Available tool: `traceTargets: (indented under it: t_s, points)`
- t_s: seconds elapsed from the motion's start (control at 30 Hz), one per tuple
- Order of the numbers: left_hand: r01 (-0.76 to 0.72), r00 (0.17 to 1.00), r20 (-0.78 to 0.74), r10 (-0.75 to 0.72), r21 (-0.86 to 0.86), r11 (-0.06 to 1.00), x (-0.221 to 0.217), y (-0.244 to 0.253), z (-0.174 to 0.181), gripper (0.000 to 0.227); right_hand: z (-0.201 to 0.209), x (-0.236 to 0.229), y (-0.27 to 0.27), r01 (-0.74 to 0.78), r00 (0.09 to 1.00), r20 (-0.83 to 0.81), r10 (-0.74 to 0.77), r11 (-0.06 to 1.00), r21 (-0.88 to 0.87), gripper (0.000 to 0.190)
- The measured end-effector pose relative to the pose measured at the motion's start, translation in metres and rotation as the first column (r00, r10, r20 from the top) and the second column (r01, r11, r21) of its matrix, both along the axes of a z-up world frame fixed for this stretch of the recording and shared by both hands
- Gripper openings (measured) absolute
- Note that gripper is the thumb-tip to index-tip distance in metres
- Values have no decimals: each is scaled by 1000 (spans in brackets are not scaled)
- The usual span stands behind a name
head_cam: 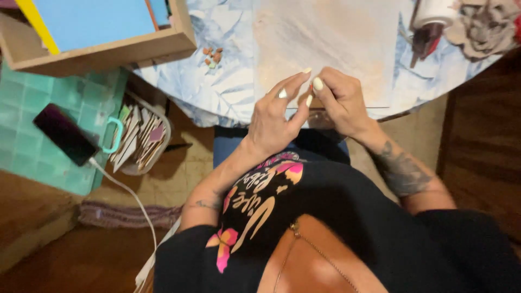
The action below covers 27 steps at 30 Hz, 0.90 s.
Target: Sanding the edges of small mosaic tiles on sandpaper and using nippers to trim them.
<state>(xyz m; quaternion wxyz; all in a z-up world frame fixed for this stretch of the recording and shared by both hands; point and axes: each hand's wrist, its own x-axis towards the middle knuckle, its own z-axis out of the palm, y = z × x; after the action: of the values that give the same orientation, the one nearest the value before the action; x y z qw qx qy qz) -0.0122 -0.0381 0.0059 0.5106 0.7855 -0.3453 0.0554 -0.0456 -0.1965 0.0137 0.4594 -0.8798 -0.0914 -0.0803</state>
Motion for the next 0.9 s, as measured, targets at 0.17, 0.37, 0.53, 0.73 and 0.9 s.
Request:
traceTargets:
  t_s: [0.17, 0.37, 0.53, 0.73, 0.9]
  points:
    - [-35, 934, -352, -64, -266, 963, -1, -2, 5, 34, -9, 5, 17, 96, 995, 5, -101, 958, 271, 25]
    - [-91, 932, -363, 1, -232, 969, -1, 0, 3, 28, -7, 7, 20, 99, 992, 63, -112, 978, 181, 25]
    - [-91, 921, -388, -24, -277, 957, -1, 2, 3, 28, -8, 6, 22, 85, 993, 59, -102, 968, 234, 28]
    - [-99, 920, -390, -22, -288, 953, -2, 4, 4, 27, -6, 6, 24, 77, 994, 56, -93, 967, 243, 31]
    - [-100, 922, -386, -19, -286, 953, -4, 4, 4, 27, -4, 5, 24, 79, 994, 57, -94, 970, 230, 28]
